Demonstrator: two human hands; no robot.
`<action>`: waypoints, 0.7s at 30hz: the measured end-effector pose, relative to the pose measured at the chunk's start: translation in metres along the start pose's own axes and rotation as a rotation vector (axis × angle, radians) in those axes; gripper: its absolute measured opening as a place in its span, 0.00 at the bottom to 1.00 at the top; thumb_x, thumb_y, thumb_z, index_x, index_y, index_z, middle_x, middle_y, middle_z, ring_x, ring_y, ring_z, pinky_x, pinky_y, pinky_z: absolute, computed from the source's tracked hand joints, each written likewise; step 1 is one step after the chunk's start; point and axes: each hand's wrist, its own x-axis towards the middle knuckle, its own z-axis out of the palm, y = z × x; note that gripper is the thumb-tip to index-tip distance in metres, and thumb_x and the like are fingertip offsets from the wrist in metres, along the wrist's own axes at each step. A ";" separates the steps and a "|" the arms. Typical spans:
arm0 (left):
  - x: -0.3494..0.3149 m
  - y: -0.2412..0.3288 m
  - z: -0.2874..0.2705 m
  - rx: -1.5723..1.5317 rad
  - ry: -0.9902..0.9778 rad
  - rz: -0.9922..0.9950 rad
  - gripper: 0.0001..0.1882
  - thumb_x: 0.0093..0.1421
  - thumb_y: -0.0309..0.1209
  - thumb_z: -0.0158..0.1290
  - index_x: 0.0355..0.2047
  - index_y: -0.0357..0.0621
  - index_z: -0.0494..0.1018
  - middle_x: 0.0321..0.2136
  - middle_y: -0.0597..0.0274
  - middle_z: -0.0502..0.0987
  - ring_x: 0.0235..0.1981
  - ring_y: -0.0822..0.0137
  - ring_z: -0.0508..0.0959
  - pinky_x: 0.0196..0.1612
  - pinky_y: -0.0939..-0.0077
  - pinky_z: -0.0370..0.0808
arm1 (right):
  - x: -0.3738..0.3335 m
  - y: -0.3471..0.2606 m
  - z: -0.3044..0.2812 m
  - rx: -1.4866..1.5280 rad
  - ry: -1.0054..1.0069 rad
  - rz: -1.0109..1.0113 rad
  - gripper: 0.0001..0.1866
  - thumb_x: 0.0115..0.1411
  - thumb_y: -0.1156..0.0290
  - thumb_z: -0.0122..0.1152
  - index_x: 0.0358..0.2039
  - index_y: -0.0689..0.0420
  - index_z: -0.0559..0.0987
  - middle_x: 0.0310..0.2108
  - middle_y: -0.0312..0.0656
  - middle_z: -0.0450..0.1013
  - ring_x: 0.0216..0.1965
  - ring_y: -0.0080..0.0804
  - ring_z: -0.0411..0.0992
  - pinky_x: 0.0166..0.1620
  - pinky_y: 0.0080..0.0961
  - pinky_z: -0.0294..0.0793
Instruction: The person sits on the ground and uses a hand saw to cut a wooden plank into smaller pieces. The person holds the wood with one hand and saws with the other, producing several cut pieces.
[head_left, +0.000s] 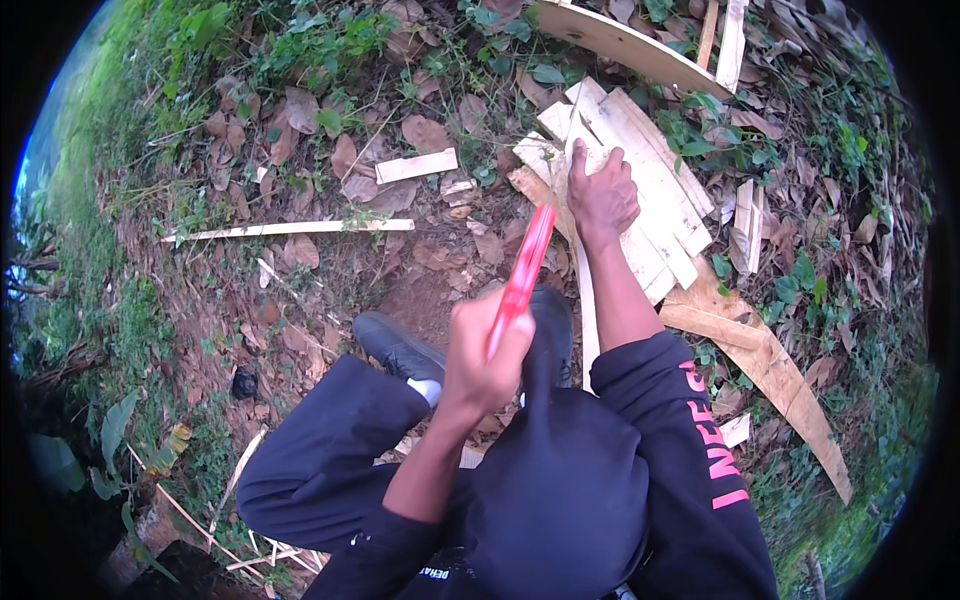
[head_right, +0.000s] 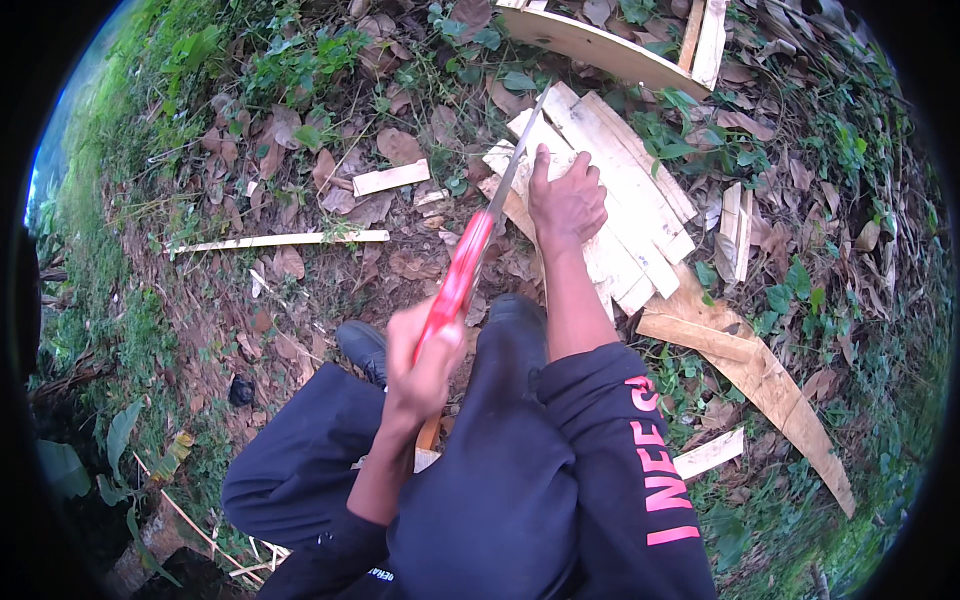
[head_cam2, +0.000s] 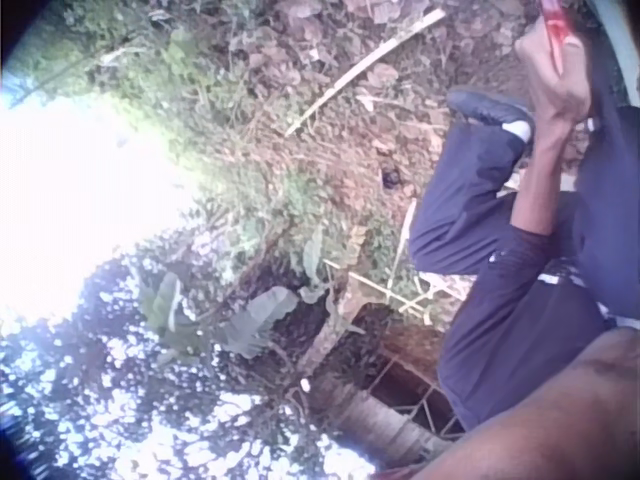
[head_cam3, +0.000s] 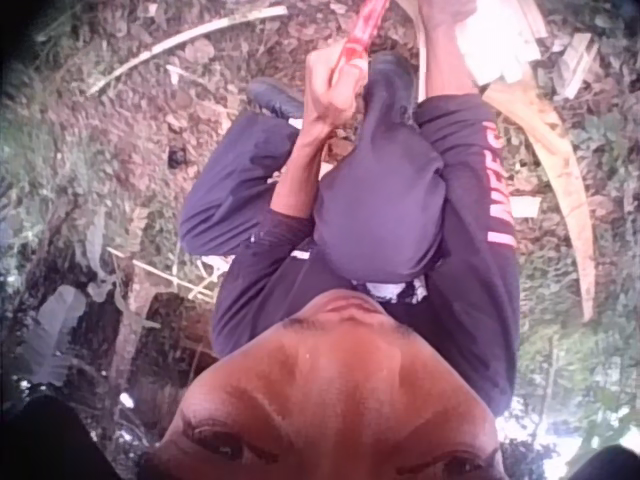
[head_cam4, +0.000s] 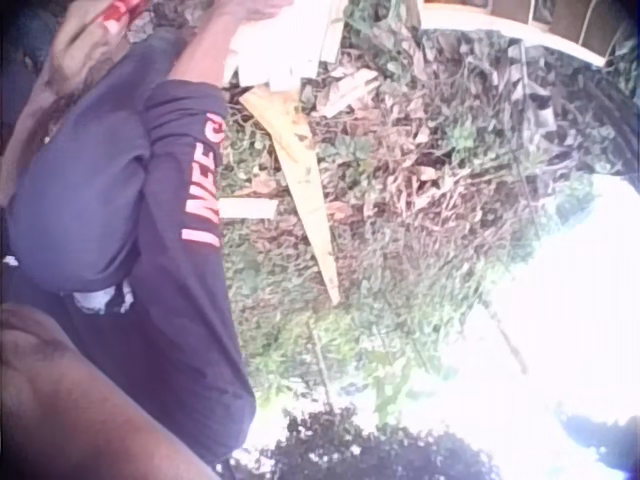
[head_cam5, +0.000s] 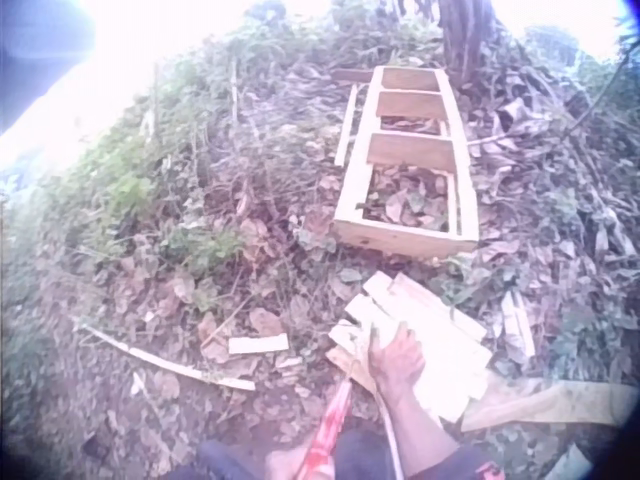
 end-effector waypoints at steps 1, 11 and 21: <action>0.011 -0.003 0.003 -0.042 0.006 -0.008 0.10 0.57 0.28 0.46 0.21 0.36 0.65 0.13 0.61 0.63 0.15 0.71 0.63 0.21 0.70 0.59 | -0.001 -0.002 -0.001 -0.001 -0.008 -0.002 0.38 0.61 0.33 0.44 0.47 0.59 0.72 0.43 0.53 0.73 0.45 0.53 0.73 0.46 0.49 0.71; 0.036 -0.005 0.001 0.035 0.050 0.077 0.11 0.59 0.31 0.44 0.22 0.38 0.66 0.14 0.73 0.60 0.15 0.80 0.58 0.19 0.78 0.53 | -0.011 -0.012 0.005 0.013 -0.013 -0.032 0.37 0.61 0.33 0.45 0.46 0.59 0.72 0.43 0.53 0.73 0.45 0.53 0.74 0.46 0.49 0.72; 0.032 0.007 0.001 0.047 0.001 0.021 0.10 0.56 0.27 0.46 0.20 0.36 0.63 0.12 0.58 0.62 0.15 0.68 0.66 0.21 0.68 0.61 | -0.001 -0.005 0.003 -0.003 -0.022 -0.015 0.37 0.62 0.34 0.45 0.46 0.60 0.72 0.42 0.54 0.74 0.43 0.54 0.74 0.47 0.49 0.71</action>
